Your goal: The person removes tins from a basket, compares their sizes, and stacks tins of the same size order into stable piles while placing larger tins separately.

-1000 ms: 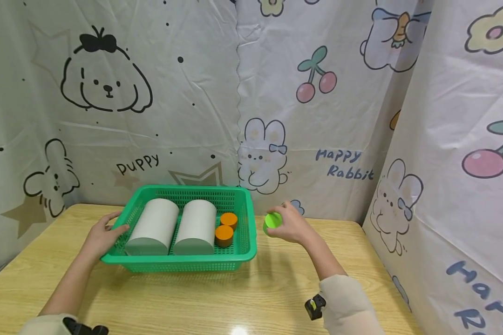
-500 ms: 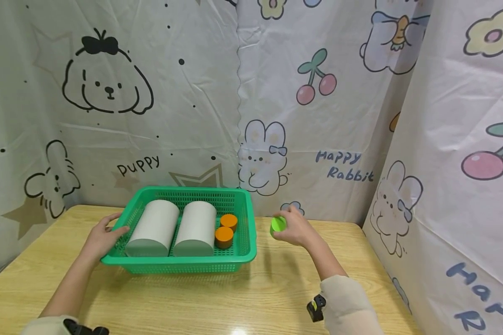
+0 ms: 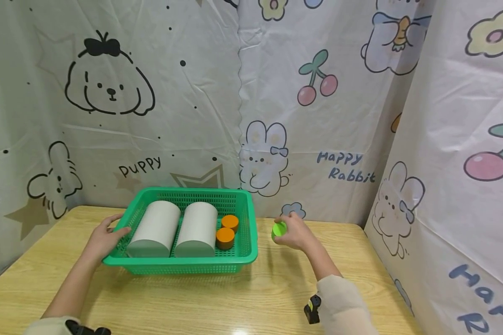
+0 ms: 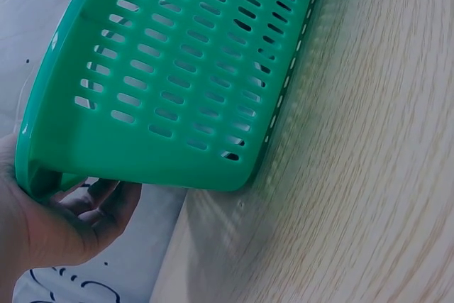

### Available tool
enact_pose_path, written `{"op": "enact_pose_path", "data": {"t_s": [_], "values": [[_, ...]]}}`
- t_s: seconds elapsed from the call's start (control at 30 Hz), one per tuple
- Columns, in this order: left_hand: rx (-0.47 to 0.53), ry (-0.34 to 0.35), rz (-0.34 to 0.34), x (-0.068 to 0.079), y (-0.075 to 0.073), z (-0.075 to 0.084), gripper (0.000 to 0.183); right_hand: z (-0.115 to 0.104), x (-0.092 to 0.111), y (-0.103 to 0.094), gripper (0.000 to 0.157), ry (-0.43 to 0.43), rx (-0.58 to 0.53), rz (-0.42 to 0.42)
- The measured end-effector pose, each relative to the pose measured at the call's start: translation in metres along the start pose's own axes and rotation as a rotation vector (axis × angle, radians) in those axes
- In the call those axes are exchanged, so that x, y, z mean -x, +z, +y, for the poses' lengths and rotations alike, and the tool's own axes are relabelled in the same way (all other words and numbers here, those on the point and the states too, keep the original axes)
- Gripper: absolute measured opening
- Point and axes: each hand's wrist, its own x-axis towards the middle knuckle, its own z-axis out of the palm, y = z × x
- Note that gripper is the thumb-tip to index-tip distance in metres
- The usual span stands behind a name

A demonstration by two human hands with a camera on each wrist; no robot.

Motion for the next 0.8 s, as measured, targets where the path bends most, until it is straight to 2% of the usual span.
{"op": "enact_pose_path", "data": {"t_s": [0.8], "values": [[0.006, 0.002, 0.004, -0.001, 0.000, -0.001, 0.067, 0.019, -0.007, 0.029, 0.050, 0.041, -0.003, 0.025]]}}
